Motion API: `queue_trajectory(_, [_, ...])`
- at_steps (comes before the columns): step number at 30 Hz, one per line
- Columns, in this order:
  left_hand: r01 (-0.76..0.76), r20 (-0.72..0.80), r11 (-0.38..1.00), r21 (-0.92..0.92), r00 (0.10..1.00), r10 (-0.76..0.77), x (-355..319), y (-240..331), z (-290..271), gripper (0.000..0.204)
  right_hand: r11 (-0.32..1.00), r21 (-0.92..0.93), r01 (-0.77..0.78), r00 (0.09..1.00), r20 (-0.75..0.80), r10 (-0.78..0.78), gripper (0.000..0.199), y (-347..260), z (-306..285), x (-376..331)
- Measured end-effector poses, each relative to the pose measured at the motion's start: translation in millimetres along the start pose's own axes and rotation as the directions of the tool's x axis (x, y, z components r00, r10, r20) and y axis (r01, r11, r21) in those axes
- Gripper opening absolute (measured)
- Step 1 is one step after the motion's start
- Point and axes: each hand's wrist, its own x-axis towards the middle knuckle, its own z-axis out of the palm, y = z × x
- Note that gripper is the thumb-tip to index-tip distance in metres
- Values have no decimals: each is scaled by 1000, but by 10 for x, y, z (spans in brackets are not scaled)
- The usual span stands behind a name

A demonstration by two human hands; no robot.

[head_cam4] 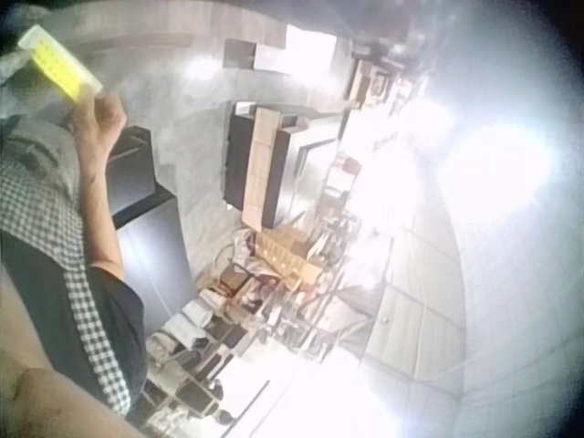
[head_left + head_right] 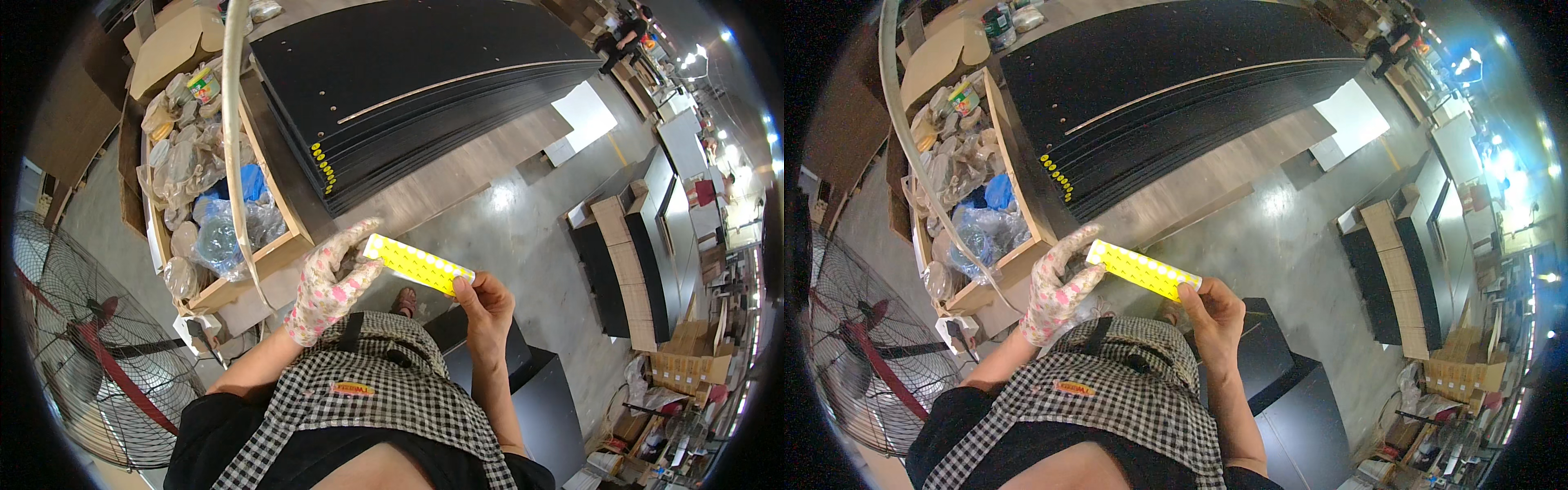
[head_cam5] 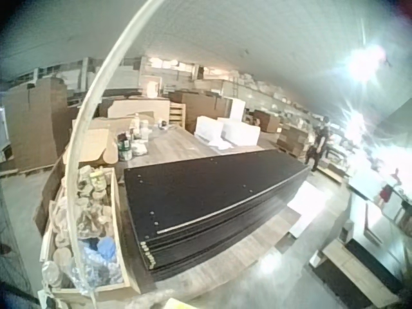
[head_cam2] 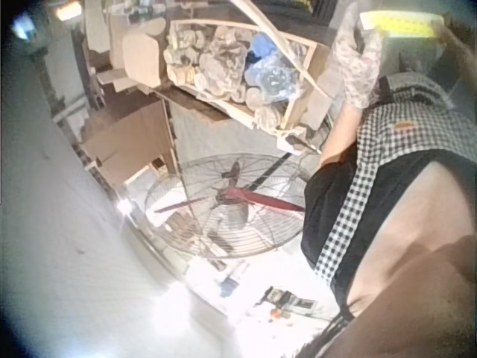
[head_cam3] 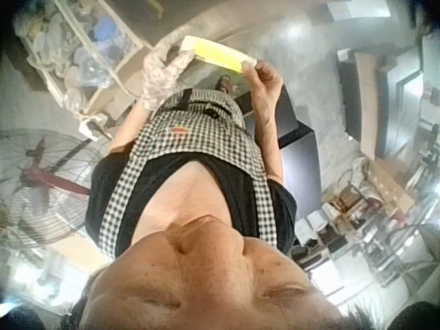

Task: The person applies yellow circular stickers to the edge of a black curved panel, then lifts and repositions the panel with assistance from another worker.

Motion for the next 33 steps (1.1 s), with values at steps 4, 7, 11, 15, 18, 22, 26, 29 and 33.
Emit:
queue_trajectory(4, [121, 103, 953, -279, 990, -96, 26, 22, -48, 43, 998, -58, 13, 1000, -15, -14, 10, -20, 9, -13])
queue_trajectory(7, [93, 99, 994, -50, 991, -88, 55, -3, -67, 36, 1000, -5, 22, 1000, -14, -22, 9, -34, 47, -15])
queue_trajectory(11, [74, 52, 997, 20, 996, -75, 65, -33, -71, 27, 990, 115, 79, 996, -44, -75, 14, -42, 92, -21])
queue_trajectory(15, [-26, 32, 999, 29, 999, 25, 60, -34, -74, 27, 986, 93, 135, 991, 2, -136, 15, -37, 74, -7])
queue_trajectory(18, [-39, 37, 997, 60, 999, 37, 73, -36, -101, 28, 989, 13, 147, 985, 86, -148, 15, -31, 33, 27])
queue_trajectory(22, [12, 33, 999, 31, 999, -13, 113, -54, -121, 28, 987, -51, 149, 985, 96, -144, 19, -22, 11, 58])
queue_trajectory(26, [-133, 4, 965, 225, 991, 135, 92, -34, -108, 26, 979, -120, 164, 984, 94, -153, 25, -29, 21, 82])
queue_trajectory(29, [-159, -8, 923, 351, 985, 173, 68, -2, -104, 26, 956, -220, 196, 980, 83, -182, 26, -53, 43, 98])
queue_trajectory(33, [-272, 16, 851, 449, 955, 297, 88, 5, -102, 23, 907, -363, 216, 976, 76, -202, 24, -112, 92, 103])
